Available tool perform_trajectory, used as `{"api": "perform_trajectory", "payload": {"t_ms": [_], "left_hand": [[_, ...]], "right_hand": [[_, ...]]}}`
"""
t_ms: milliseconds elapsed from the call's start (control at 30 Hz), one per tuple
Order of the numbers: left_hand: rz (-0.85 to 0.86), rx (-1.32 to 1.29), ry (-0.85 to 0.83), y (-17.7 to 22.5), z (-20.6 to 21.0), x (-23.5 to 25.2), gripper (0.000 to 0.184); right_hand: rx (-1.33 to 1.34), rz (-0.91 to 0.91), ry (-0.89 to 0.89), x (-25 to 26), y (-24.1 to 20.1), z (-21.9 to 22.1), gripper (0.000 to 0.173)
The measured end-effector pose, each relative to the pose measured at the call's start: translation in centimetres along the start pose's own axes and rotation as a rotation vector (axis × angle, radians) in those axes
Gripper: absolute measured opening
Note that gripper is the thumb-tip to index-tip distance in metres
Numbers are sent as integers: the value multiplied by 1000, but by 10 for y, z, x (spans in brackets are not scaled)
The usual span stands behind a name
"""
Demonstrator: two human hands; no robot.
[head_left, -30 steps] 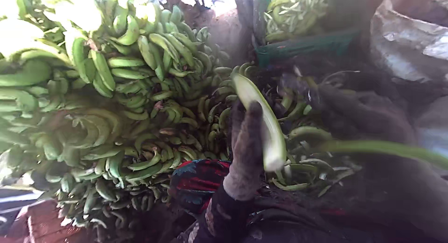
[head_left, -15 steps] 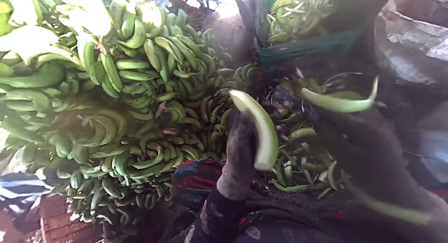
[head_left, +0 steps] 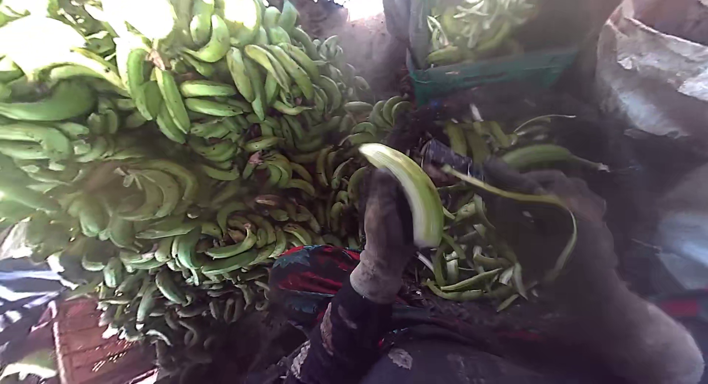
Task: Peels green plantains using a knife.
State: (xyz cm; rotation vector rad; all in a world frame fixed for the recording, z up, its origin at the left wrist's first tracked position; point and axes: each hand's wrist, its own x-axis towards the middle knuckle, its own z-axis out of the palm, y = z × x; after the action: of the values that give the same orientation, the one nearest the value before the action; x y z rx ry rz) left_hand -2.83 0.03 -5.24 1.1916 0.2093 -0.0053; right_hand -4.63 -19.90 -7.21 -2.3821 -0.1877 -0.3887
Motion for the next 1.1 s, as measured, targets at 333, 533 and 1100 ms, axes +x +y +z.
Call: {"api": "perform_trajectory", "payload": {"t_ms": [333, 533, 1100], "left_hand": [[-231, 377, -583, -19, -24, -14, 76], [-242, 73, -236, -12, -29, -29, 63], [-219, 97, -133, -4, -20, -28, 53]], "right_hand": [[-170, 110, -241, 25, 18, 3, 40], [-140, 119, -352, 6, 3, 19, 41], [128, 423, -749, -18, 31, 21, 55]]}}
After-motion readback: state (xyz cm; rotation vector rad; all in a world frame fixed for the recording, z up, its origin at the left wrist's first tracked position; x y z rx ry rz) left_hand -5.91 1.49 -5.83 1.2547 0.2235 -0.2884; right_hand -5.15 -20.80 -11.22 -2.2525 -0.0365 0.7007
